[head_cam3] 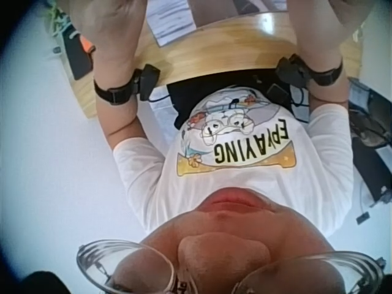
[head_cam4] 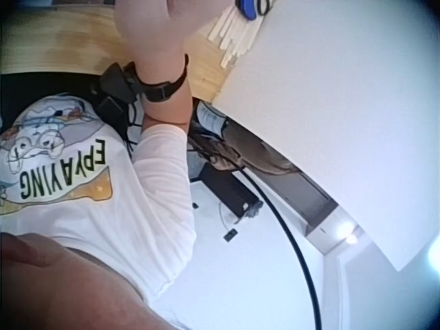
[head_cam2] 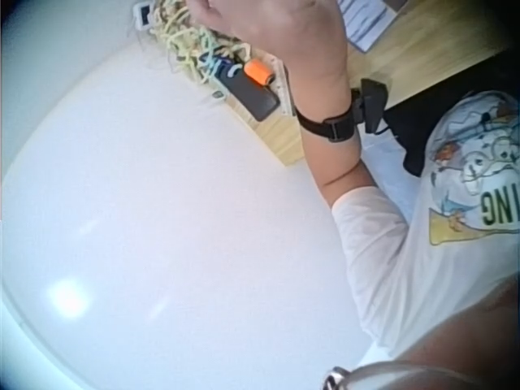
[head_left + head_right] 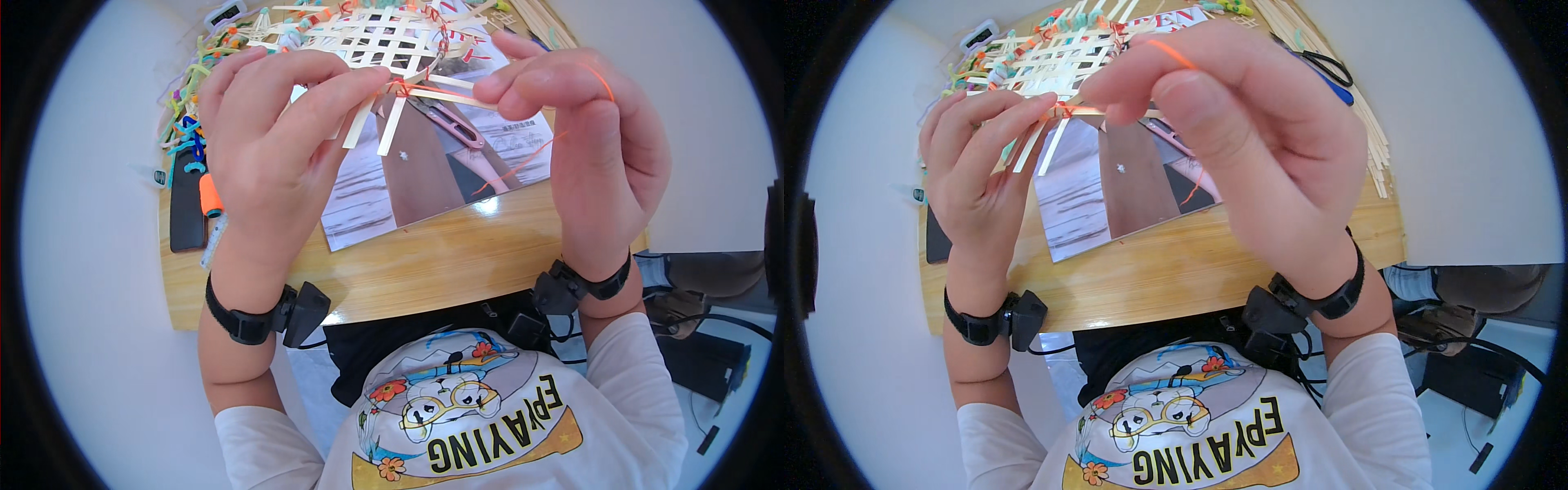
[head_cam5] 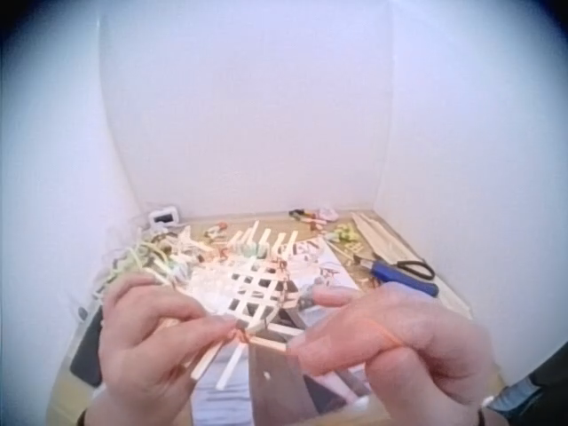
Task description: Weaving thin bamboo strips together and securing them with orange thread.
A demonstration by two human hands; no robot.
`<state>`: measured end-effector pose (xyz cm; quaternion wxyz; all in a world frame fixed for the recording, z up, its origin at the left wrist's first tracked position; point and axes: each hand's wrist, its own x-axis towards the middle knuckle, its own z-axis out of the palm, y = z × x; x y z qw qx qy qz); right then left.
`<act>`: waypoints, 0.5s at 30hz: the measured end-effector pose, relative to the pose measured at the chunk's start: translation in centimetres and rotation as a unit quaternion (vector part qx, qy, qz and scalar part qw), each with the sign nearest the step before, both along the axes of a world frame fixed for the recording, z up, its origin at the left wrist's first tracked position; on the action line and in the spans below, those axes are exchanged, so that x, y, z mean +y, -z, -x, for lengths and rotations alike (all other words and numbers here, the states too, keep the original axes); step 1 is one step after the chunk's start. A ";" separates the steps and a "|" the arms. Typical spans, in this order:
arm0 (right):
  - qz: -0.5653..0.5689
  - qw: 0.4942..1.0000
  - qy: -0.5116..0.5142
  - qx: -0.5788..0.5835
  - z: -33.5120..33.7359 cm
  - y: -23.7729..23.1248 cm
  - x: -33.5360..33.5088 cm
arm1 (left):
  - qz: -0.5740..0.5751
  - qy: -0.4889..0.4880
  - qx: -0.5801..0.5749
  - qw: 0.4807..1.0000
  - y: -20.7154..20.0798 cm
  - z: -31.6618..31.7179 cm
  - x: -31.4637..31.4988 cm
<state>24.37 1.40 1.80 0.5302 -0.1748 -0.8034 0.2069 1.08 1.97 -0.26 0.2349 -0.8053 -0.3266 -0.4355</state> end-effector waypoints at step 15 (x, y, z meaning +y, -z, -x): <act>-0.142 0.985 -0.049 -0.084 2.9 0.9 -2.9 | 0.038 -0.011 -0.024 0.999 0.5 -1.3 -1.1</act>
